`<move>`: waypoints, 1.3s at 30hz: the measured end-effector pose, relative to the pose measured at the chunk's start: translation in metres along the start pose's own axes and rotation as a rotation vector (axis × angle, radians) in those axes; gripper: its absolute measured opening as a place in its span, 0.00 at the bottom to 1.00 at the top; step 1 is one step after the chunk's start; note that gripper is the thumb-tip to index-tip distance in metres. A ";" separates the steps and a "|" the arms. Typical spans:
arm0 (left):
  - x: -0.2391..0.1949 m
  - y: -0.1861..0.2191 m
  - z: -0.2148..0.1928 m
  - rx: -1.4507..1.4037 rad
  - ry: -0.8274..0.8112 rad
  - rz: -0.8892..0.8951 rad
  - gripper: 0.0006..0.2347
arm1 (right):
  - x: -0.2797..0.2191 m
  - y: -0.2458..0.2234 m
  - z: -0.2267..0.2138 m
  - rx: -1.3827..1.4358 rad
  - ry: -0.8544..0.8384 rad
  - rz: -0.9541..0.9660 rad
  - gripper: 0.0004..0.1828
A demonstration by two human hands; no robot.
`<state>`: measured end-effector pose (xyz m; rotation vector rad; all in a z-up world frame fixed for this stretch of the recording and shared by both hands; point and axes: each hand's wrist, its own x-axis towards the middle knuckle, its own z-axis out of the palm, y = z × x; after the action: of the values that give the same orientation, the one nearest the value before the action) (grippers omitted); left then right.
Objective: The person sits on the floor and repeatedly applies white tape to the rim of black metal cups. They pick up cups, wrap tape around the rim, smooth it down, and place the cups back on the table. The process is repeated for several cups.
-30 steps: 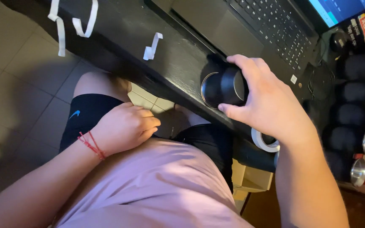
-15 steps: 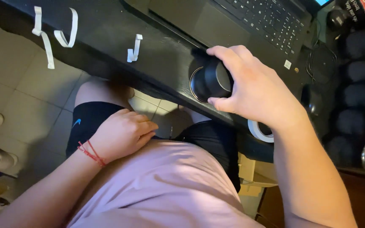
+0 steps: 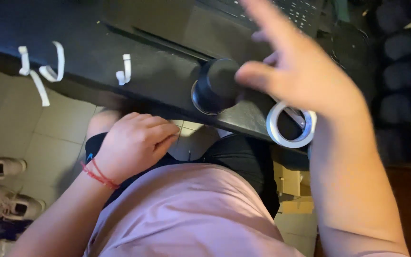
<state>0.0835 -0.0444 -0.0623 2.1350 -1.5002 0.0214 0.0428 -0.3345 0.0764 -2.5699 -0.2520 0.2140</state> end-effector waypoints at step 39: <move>0.063 0.011 0.025 -0.139 0.106 -0.313 0.38 | -0.009 0.005 0.041 0.001 0.080 -0.089 0.43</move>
<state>0.0914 -0.1121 -0.0602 2.1941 -1.0645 -0.0771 0.0268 -0.3206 0.0403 -2.5525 -0.3350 0.0789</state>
